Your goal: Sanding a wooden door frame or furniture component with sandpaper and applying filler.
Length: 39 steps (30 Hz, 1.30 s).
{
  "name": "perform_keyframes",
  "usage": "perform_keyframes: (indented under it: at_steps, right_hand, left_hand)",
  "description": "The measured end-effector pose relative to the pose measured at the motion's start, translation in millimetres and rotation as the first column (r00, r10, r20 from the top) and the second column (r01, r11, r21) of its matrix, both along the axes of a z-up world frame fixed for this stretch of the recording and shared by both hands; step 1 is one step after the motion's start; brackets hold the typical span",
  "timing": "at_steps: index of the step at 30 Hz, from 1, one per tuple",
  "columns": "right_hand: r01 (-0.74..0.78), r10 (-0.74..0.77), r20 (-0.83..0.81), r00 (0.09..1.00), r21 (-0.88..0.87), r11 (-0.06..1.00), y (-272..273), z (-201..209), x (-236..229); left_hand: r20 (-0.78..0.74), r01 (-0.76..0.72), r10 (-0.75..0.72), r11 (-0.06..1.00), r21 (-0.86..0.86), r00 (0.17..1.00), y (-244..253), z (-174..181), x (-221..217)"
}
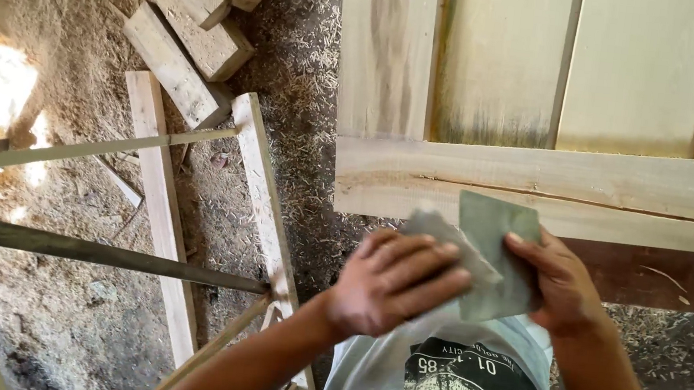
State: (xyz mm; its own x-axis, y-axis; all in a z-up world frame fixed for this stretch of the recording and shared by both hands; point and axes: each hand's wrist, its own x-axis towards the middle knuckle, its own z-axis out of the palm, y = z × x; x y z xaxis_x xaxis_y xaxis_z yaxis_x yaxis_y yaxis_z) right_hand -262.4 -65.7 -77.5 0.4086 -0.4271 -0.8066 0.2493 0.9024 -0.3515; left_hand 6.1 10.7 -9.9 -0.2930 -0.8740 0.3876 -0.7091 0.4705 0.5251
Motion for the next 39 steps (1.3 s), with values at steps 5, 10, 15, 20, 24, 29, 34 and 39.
perform_keyframes:
  at_steps: [5, 10, 15, 20, 24, 29, 34, 39]
  right_hand:
    - [0.054, -0.053, 0.126, 0.991, -0.008, 0.998, 1, 26, 14]
    - [0.169, -0.168, 0.05, 0.985, -0.011, 0.986, 4, 39, 9]
    - [0.224, -0.223, 0.012, 0.975, -0.014, 0.975, 2, 53, 9]
    - [0.223, -0.221, 0.027, 0.975, -0.096, 0.97, -2, 48, -19]
    - [0.086, -0.085, 0.016, 0.996, -0.274, 0.958, -18, 56, -21]
    - [-0.039, 0.034, -0.021, 0.999, -0.305, 0.951, -15, 50, -11]
    - [-0.013, 0.026, 0.031, 0.999, -0.357, 0.934, -1, 33, -13]
    - [0.073, -0.018, 0.124, 0.992, -0.454, 0.888, -3, 17, -44]
  left_hand:
    - [-0.027, 0.056, -0.057, 0.997, -0.047, 0.998, -12, 11, -27]
    - [-0.112, -0.035, 0.026, 0.996, -0.086, 0.993, -3, -10, -36]
    - [-0.081, -0.021, 0.015, 0.997, -0.075, 0.997, 1, -27, -27]
    - [0.107, 0.022, -0.022, 1.0, -0.006, 0.994, 13, -36, 3]
    - [0.16, 0.063, -0.068, 0.997, 0.035, 0.985, -11, 14, 8]
    - [0.228, 0.343, -0.359, 0.933, 0.105, 0.905, -48, 54, -8]
    - [0.241, 0.417, -0.476, 0.872, 0.257, 0.846, -57, 49, -18]
    - [0.209, 0.422, -0.514, 0.83, 0.365, 0.832, -46, 28, 6]
